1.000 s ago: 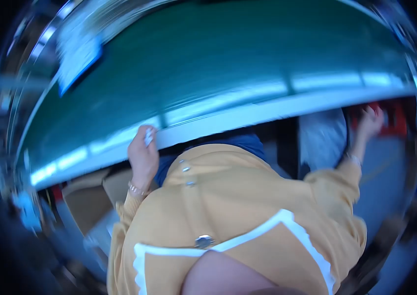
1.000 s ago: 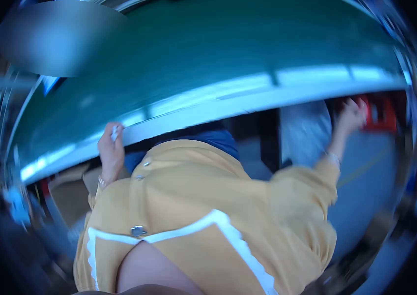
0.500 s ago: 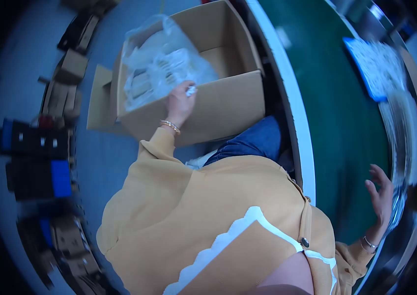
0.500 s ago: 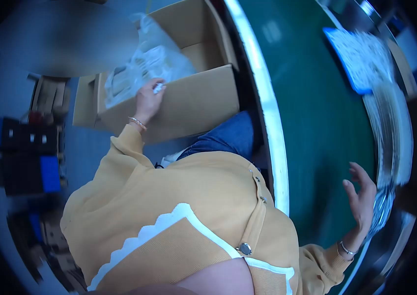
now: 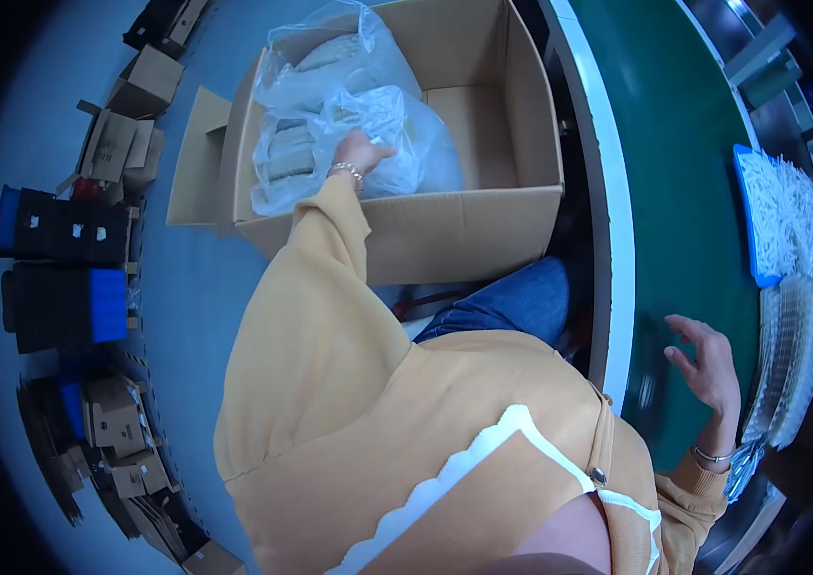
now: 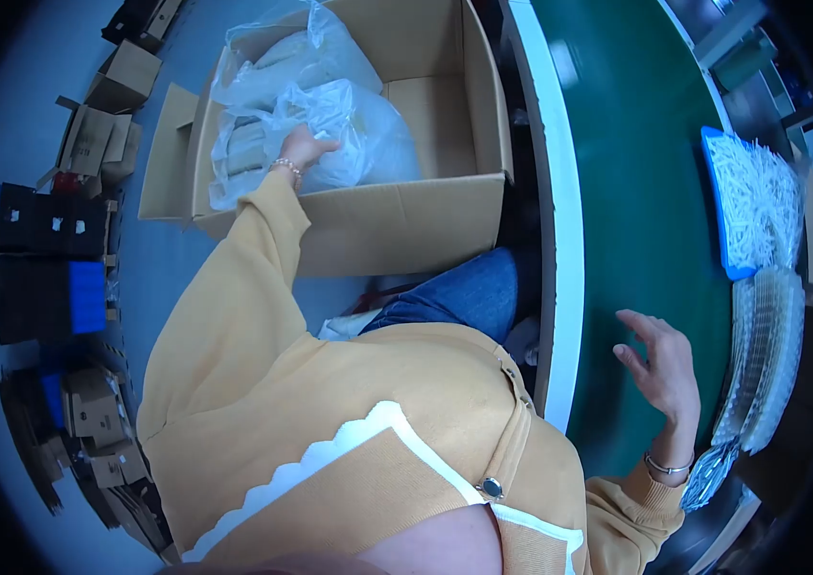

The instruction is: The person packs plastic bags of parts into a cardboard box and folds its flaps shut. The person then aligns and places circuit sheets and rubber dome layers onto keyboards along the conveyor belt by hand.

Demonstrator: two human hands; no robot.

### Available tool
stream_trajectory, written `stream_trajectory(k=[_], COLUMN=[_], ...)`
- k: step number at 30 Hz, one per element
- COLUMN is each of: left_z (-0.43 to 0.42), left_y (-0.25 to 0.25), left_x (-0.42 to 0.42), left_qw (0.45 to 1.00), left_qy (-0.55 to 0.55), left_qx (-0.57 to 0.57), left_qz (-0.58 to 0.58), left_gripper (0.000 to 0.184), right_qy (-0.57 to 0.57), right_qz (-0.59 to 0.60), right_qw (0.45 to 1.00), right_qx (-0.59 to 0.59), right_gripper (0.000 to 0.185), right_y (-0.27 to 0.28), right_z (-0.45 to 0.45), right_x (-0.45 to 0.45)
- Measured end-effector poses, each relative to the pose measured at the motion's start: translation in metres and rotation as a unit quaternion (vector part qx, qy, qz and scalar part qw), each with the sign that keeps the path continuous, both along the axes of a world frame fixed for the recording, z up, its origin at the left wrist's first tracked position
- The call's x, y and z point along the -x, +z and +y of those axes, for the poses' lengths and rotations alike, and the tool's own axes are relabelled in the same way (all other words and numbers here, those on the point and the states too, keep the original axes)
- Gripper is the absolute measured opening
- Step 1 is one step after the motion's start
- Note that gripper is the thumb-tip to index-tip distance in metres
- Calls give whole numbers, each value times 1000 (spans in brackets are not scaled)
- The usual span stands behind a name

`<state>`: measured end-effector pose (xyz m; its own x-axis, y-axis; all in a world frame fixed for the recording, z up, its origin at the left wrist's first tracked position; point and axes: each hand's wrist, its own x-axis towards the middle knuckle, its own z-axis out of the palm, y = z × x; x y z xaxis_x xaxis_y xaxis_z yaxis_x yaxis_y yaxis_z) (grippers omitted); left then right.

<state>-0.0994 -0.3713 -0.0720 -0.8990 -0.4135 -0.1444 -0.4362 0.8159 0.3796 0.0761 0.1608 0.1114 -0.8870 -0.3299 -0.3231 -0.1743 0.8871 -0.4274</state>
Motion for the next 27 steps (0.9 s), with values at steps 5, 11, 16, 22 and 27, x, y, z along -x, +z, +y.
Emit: stream_trajectory(k=[5, 11, 16, 22, 27], left_z=[70, 167, 192, 183, 54], left_y=[15, 48, 55, 60, 75], left_x=[9, -17, -50, -40, 52], left_qw=[965, 903, 881, 841, 961], left_qy=[-233, -384, -442, -458, -200], left_qx=[-97, -93, -69, -123, 112], left_qz=[73, 165, 153, 262, 153], left_gripper=[21, 10, 10, 11, 48], right_qy=[12, 217, 309, 332, 255], right_qz=[34, 214, 178, 203, 210], right_qw=[998, 952, 932, 921, 944], right_qx=[48, 25, -63, -29, 1], right_gripper=[60, 78, 52, 19, 15], right_y=[-8, -46, -88, -116, -117], right_z=[-73, -196, -209, -184, -184], right_x=[50, 137, 176, 183, 171])
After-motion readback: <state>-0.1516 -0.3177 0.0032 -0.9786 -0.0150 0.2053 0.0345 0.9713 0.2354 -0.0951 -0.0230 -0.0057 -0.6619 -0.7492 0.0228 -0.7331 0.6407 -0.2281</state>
